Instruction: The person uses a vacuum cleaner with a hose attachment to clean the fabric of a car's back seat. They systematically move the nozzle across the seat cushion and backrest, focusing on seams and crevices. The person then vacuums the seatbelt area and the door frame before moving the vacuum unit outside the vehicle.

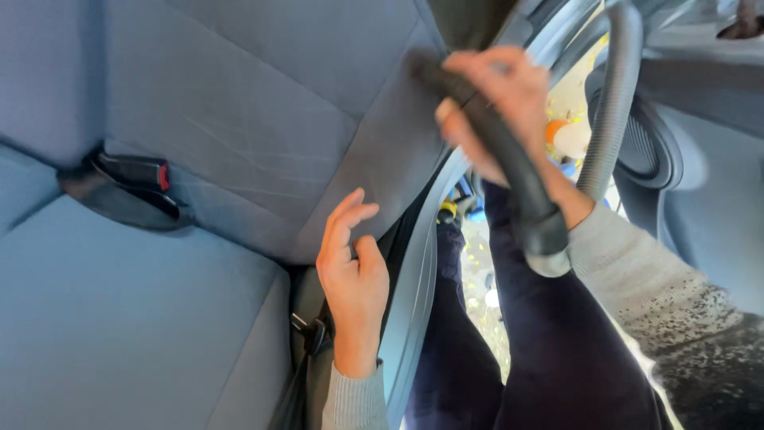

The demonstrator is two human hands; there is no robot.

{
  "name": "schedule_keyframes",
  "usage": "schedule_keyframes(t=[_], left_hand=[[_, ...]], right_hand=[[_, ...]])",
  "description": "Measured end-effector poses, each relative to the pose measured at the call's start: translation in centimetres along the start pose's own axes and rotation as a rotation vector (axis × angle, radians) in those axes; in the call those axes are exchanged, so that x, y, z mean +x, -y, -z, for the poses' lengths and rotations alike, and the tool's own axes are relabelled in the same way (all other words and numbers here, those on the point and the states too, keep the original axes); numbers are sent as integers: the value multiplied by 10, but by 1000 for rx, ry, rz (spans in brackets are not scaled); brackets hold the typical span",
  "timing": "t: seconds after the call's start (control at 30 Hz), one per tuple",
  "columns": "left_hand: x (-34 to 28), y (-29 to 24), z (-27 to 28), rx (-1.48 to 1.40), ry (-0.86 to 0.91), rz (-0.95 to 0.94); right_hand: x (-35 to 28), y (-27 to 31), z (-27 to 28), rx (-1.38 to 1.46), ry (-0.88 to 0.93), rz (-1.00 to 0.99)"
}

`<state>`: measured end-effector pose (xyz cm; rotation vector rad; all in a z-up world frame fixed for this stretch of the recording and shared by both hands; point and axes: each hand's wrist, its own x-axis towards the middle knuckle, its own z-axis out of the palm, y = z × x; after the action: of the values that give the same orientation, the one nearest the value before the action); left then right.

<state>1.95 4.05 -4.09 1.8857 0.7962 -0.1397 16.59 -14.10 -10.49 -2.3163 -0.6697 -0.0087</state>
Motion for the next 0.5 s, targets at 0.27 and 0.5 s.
schedule_keyframes(t=[0.27, 0.5], left_hand=[[-5, 10, 1, 37, -40, -146], [-6, -1, 7, 73, 0, 156]], right_hand=[[-24, 31, -3, 102, -5, 50], [1, 7, 6, -34, -107, -90]])
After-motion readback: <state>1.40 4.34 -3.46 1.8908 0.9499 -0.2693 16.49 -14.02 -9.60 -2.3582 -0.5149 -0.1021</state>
